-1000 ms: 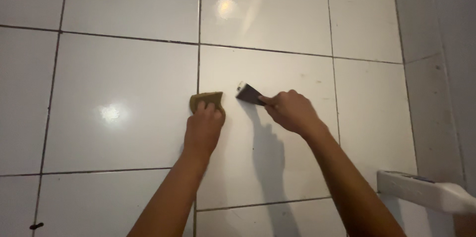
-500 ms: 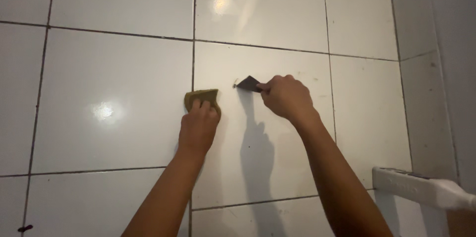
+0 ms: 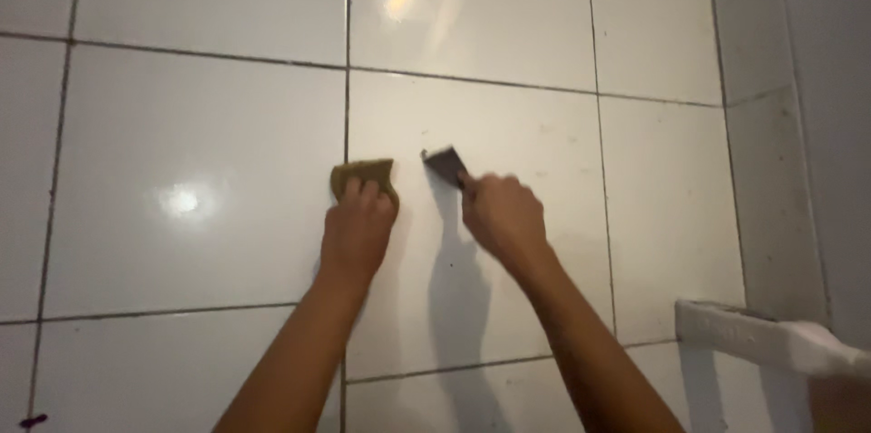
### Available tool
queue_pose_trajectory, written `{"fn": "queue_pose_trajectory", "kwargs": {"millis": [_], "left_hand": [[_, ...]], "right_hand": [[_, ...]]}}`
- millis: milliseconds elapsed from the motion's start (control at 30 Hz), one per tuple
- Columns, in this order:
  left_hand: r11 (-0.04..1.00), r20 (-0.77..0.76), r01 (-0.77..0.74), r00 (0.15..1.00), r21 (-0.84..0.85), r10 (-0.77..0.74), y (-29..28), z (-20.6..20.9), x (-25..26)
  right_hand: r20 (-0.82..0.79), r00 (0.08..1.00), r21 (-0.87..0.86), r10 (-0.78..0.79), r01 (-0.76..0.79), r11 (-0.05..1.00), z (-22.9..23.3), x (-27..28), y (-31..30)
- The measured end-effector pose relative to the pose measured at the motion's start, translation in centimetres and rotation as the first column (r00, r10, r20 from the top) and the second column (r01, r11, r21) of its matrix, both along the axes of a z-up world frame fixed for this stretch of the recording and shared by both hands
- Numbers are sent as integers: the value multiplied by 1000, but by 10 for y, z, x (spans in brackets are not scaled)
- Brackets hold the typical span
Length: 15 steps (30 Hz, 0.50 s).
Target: The person scrapes white floor tiles using a putty knife and a sponge, then pours liquid from a container into a spray bottle.
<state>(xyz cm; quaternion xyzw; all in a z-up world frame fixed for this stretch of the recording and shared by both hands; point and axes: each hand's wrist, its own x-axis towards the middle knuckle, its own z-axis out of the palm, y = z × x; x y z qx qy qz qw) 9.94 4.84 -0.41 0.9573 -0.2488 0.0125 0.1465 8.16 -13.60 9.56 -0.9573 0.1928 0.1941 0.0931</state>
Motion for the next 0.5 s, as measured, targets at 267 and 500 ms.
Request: {"fn": "queue_pose_trajectory", "kwargs": {"millis": [267,500], "left_hand": [[1000,10,3,1000,-6,-3,-2,3,-2],[999,5,-1,1000,-47,1,0,-1,-3]], "right_hand": [[53,999,31,-1,-1,1000,-1,0,15],[40,999,31,5,-6,999,-2,-5,18]]}}
